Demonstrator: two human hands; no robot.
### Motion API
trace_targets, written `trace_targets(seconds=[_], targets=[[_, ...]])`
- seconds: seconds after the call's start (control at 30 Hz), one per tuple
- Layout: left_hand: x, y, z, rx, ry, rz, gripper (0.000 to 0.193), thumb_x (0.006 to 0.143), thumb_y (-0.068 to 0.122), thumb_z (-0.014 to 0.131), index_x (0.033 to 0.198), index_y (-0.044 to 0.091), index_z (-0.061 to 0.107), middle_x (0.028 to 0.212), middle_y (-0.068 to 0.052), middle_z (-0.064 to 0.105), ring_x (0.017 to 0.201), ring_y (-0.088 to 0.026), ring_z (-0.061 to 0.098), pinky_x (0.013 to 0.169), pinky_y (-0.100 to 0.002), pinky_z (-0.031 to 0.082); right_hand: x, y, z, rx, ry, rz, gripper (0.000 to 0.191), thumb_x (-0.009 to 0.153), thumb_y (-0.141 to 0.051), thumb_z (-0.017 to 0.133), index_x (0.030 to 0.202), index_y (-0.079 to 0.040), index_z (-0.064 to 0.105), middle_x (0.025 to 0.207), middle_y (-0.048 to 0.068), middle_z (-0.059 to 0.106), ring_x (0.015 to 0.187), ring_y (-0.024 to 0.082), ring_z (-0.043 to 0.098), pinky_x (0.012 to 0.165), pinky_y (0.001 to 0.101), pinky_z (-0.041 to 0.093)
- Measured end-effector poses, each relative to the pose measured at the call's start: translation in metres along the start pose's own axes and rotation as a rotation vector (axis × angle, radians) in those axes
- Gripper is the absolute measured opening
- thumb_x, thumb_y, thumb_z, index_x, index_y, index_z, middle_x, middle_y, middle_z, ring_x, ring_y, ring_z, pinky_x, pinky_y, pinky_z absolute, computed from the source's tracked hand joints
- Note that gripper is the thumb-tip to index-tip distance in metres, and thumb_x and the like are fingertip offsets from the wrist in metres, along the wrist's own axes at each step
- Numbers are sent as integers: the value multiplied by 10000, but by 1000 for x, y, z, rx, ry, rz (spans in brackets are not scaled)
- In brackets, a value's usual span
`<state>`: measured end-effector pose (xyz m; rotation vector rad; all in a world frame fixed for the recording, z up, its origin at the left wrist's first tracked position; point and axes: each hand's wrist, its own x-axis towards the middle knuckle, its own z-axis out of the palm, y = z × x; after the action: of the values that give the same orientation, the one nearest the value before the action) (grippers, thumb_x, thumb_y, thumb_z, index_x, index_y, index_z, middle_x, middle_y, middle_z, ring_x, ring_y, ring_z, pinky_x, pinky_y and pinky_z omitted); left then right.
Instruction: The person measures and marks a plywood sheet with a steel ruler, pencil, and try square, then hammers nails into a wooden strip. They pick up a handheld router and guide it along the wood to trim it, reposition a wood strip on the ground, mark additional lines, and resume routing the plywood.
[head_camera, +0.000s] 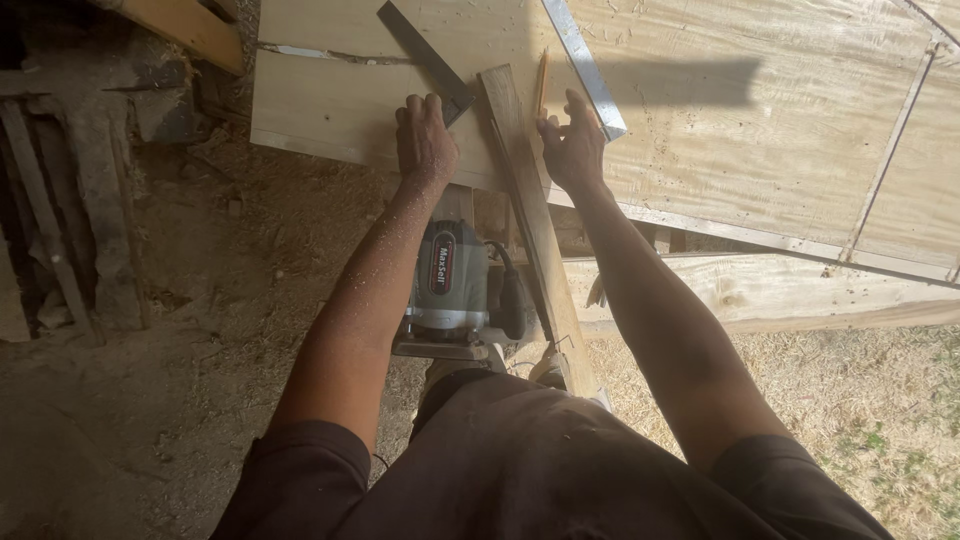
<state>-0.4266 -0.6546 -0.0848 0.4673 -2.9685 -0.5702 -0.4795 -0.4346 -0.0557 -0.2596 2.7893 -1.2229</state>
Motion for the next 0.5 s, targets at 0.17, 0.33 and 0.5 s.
trace_targets(seconds=[0.17,0.33,0.5], targets=[[-26,39,21,-36,-208,-85,464,902,233,692,1258,-12,522,1185,-216,569,1093,-385,617,914,-498,530,-28,18,-19,-13,-65,165,426,964,-220,690,1333,-39,574,1281,220,613,985,289,719,891,420,560],[-81,99,56,-365,-605,-474,793,813,378,726,1380,-69,397,1312,-340,592,1223,-448,629,1076,-452,512,-106,55,-42,-213,-5,349,355,942,-186,698,1227,-42,542,1210,238,545,1067,393,604,894,514,501],[-127,131,79,-103,-256,-460,1188,646,465,833,1426,-133,166,1320,-415,497,1172,-517,564,991,-570,444,-162,100,-74,-339,-46,487,602,846,-314,741,1230,51,455,1178,326,495,1065,491,557,880,553,481]])
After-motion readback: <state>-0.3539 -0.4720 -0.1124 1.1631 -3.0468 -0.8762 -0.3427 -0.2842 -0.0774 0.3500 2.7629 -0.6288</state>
